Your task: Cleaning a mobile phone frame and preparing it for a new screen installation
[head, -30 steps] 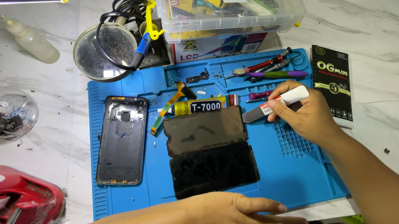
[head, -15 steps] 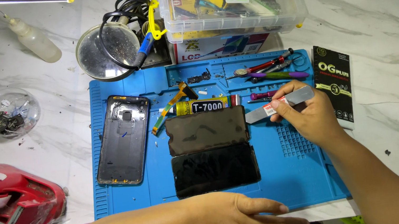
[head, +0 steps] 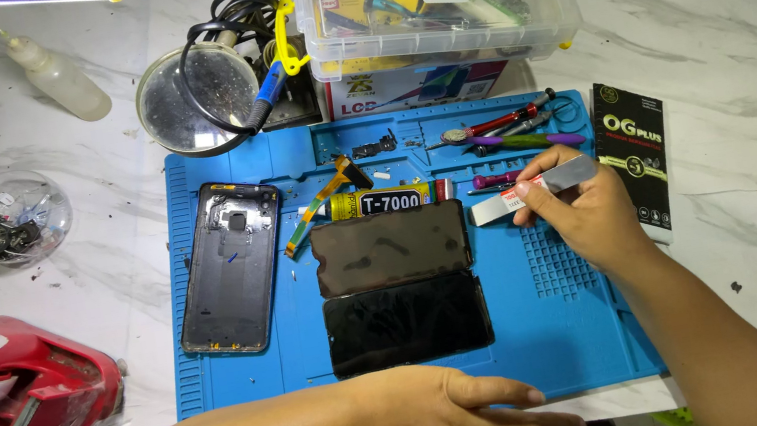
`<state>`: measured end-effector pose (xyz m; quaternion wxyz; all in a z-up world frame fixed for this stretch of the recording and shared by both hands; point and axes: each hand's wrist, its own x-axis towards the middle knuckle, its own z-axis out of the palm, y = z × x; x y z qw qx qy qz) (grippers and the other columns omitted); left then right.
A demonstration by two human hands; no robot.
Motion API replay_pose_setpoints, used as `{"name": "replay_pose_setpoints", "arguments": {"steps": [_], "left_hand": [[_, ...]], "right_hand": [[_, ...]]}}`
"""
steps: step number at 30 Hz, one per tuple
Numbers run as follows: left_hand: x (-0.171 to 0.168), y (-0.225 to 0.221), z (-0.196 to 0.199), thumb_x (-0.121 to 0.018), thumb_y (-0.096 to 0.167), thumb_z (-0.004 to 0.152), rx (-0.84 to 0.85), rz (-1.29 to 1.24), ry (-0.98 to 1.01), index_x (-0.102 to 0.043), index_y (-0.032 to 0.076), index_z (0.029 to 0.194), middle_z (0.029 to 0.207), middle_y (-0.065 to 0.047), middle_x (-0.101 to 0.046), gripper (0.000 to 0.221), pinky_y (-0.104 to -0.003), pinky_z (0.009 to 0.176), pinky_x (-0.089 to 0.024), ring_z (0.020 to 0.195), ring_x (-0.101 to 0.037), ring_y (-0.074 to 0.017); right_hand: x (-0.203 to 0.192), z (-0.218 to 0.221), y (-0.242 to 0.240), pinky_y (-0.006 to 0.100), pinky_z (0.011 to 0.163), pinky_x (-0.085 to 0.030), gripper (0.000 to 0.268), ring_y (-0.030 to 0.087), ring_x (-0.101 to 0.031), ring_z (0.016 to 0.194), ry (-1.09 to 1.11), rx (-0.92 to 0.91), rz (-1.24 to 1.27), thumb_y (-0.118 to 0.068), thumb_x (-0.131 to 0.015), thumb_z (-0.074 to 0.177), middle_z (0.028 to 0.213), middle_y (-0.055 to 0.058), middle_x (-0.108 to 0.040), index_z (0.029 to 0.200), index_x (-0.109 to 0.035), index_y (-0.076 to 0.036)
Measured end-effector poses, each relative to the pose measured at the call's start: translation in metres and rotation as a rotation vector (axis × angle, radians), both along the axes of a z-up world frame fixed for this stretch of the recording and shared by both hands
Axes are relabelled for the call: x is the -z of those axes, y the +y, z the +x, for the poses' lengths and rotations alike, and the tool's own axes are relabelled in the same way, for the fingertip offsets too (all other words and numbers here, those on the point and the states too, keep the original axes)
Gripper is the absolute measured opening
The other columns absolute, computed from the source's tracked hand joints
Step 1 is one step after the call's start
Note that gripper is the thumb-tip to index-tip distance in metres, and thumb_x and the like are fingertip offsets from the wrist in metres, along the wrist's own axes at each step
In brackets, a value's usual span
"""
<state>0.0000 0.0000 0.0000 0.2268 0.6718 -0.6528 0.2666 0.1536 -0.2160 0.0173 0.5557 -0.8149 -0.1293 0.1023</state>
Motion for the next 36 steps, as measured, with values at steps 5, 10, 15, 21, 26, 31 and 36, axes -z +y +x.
{"name": "replay_pose_setpoints", "arguments": {"steps": [5,10,15,21,26,31,36], "left_hand": [[-0.011,0.002,0.0,-0.033,0.013,0.111,-0.069,0.057,-0.072,-0.066,0.011,0.142,0.152,-0.003,-0.063,0.046,-0.031,0.132,-0.024,0.148,-0.05,-0.0099],[-0.012,0.002,0.0,-0.036,0.013,0.111,-0.083,0.039,-0.083,-0.067,0.011,0.141,0.151,-0.003,-0.063,0.043,-0.031,0.132,-0.024,0.148,-0.05,-0.0101],[-0.006,0.001,0.0,-0.035,0.009,0.109,-0.043,0.025,-0.046,-0.072,0.009,0.134,0.145,-0.003,-0.068,0.045,-0.034,0.132,-0.027,0.144,-0.055,-0.0107],[0.0,0.0,-0.001,-0.035,0.012,0.111,-0.029,0.035,0.002,-0.07,0.008,0.137,0.147,-0.004,-0.067,0.044,-0.034,0.132,-0.027,0.142,-0.059,-0.0124],[0.001,0.0,0.0,-0.039,0.005,0.109,-0.001,-0.002,0.001,-0.075,0.006,0.126,0.138,-0.005,-0.072,0.04,-0.036,0.133,-0.029,0.141,-0.058,-0.0141],[-0.006,0.002,0.003,-0.036,0.012,0.107,-0.087,0.059,-0.12,-0.068,0.015,0.14,0.146,0.002,-0.067,0.045,-0.035,0.133,-0.023,0.145,-0.052,-0.0069],[-0.013,0.003,0.005,-0.031,0.011,0.112,-0.115,0.003,-0.063,-0.072,0.011,0.134,0.144,0.0,-0.069,0.046,-0.035,0.133,-0.02,0.146,-0.05,-0.0067]], "right_hand": [[0.014,0.002,-0.004,0.035,0.071,-0.067,0.011,0.024,-0.075,0.073,-0.057,0.053,0.246,-0.01,-0.066,0.1,0.081,0.016,-0.068,0.106,-0.061,-0.002],[0.005,-0.008,0.01,0.035,0.077,-0.068,0.016,0.029,-0.079,0.081,-0.036,0.01,0.208,-0.012,-0.066,0.098,0.085,0.021,-0.074,0.108,-0.06,0.0],[-0.009,-0.012,0.013,0.031,0.083,-0.063,0.013,0.022,-0.08,0.082,-0.019,0.092,0.006,-0.015,-0.067,0.097,0.083,0.015,-0.079,0.105,-0.063,-0.005],[-0.005,-0.017,0.012,0.034,0.077,-0.067,0.014,0.027,-0.081,0.081,-0.056,0.013,0.095,-0.015,-0.068,0.096,0.086,0.017,-0.075,0.104,-0.062,-0.004],[-0.003,-0.013,0.01,0.03,0.084,-0.062,0.011,0.019,-0.079,0.084,-0.193,0.016,-0.007,-0.013,-0.067,0.099,0.084,0.012,-0.078,0.104,-0.063,-0.005],[0.001,-0.008,0.003,0.031,0.083,-0.064,0.006,0.024,-0.071,0.089,-0.478,-0.05,-0.003,-0.002,-0.067,0.098,0.108,0.014,-0.063,0.103,-0.065,0.0],[-0.001,-0.01,0.005,0.032,0.083,-0.058,0.008,0.024,-0.066,0.101,-0.665,-0.161,-0.195,-0.012,-0.069,0.094,0.111,0.013,-0.065,0.099,-0.069,-0.006]]}}
